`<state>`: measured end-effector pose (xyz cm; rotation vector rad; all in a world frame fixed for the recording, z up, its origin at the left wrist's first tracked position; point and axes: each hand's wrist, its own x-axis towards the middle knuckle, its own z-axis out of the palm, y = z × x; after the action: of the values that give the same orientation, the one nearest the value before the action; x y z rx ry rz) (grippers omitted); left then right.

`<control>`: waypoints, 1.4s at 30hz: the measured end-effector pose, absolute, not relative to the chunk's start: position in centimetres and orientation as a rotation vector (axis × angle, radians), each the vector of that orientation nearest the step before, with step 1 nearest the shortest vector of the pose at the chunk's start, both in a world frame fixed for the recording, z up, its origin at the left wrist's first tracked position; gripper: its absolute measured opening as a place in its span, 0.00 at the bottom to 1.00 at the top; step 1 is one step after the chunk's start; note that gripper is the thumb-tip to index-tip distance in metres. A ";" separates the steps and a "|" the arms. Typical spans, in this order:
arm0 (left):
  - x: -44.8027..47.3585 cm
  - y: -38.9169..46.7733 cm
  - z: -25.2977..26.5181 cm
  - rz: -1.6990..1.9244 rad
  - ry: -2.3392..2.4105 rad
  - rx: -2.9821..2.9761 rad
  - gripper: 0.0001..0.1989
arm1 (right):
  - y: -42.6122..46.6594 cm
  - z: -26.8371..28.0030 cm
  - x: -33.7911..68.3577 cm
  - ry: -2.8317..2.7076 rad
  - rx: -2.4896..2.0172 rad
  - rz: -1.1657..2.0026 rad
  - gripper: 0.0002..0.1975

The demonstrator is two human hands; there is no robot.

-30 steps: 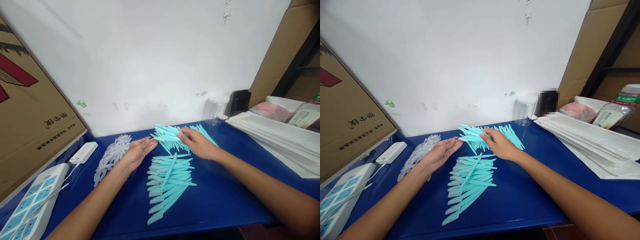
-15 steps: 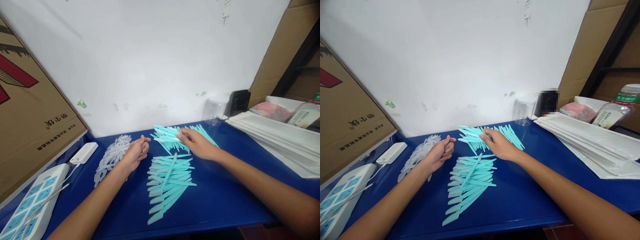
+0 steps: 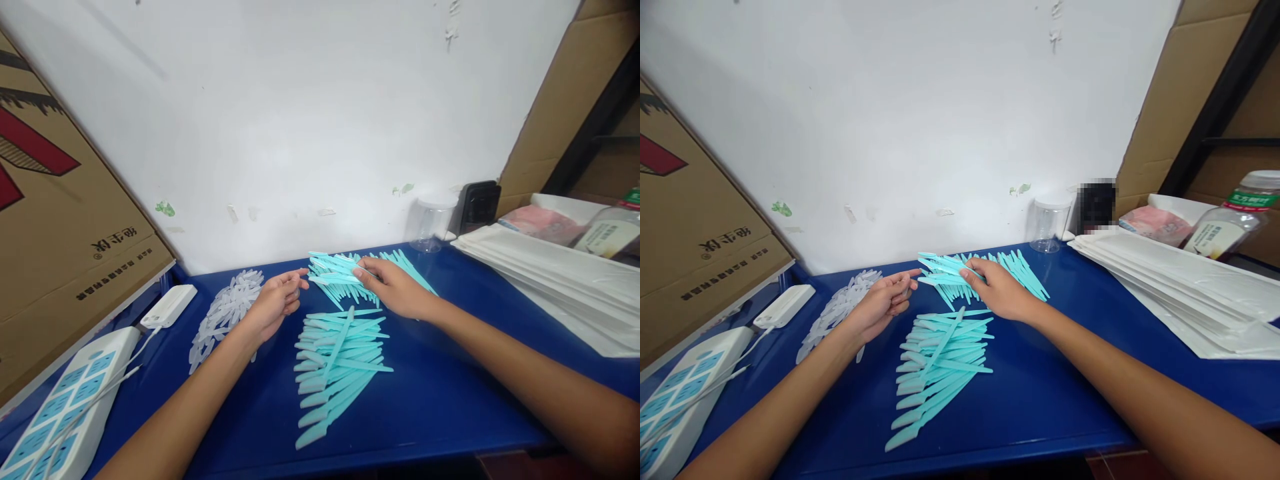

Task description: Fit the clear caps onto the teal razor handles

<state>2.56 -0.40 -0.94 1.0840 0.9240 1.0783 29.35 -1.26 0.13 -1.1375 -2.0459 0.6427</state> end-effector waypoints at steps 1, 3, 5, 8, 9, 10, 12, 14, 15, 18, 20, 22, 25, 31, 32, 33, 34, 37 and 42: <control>2.6 -0.4 -1.0 1.076 0.929 1.104 0.21 | -1.3 0.1 29.4 -2.046 -1.134 0.639 0.19; 2.6 -0.5 -0.9 1.060 0.937 1.142 0.23 | -1.3 0.1 29.4 -2.046 -1.124 0.633 0.19; 2.7 -0.5 -0.8 1.039 0.956 1.184 0.23 | -1.2 0.1 29.4 -2.048 -1.116 0.629 0.19; 2.8 -0.6 -0.6 1.032 1.021 1.249 0.24 | -1.2 0.1 29.4 -2.053 -1.123 0.641 0.19; 2.8 -0.6 -0.5 1.035 1.042 1.264 0.25 | -1.2 0.1 29.4 -2.053 -1.130 0.648 0.19; 2.8 -0.6 -0.4 1.037 1.055 1.272 0.25 | -1.2 0.1 29.4 -2.053 -1.135 0.654 0.19; 2.7 -0.5 -0.5 1.040 1.058 1.268 0.25 | -1.3 0.2 29.4 -2.050 -1.138 0.662 0.19; 2.5 -0.4 -0.7 1.037 1.042 1.261 0.24 | -1.3 0.2 29.4 -2.049 -1.136 0.664 0.19; 2.4 -0.3 -0.9 1.029 1.034 1.266 0.24 | -1.3 0.2 29.4 -2.048 -1.135 0.664 0.19; 2.2 -0.1 -1.2 1.018 1.041 1.332 0.23 | -1.2 0.1 29.5 -2.051 -1.136 0.662 0.19; 2.1 0.0 -1.3 1.040 1.082 1.391 0.23 | -1.1 0.0 29.6 -2.059 -1.134 0.661 0.19; 2.1 0.1 -1.1 1.083 1.137 1.422 0.23 | -1.0 -0.2 29.7 -2.071 -1.132 0.650 0.19; 2.0 0.1 -0.6 1.167 1.201 1.420 0.21 | -0.9 -0.3 29.8 -2.091 -1.129 0.621 0.20; 1.9 0.0 0.0 1.210 1.290 1.502 0.21 | -0.9 -0.3 29.8 -2.116 -1.110 0.601 0.20; 1.9 0.0 0.1 1.197 1.304 1.523 0.22 | -0.9 -0.3 29.8 -2.114 -1.114 0.592 0.20; 1.8 0.0 0.1 1.181 1.317 1.541 0.22 | -0.9 -0.3 29.8 -2.112 -1.120 0.580 0.19; 1.7 0.1 0.2 1.169 1.328 1.554 0.22 | -0.9 -0.3 29.9 -2.108 -1.127 0.567 0.19; 1.5 0.1 0.4 1.159 1.337 1.567 0.23 | -0.8 -0.4 30.0 -2.104 -1.139 0.538 0.18; 1.0 0.3 0.7 1.167 1.315 1.577 0.25 | -0.7 -0.5 30.2 -2.093 -1.144 0.512 0.18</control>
<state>1.02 0.32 0.65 1.5771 1.3155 1.1675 30.22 -0.68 -0.48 -1.1441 -2.0935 0.5118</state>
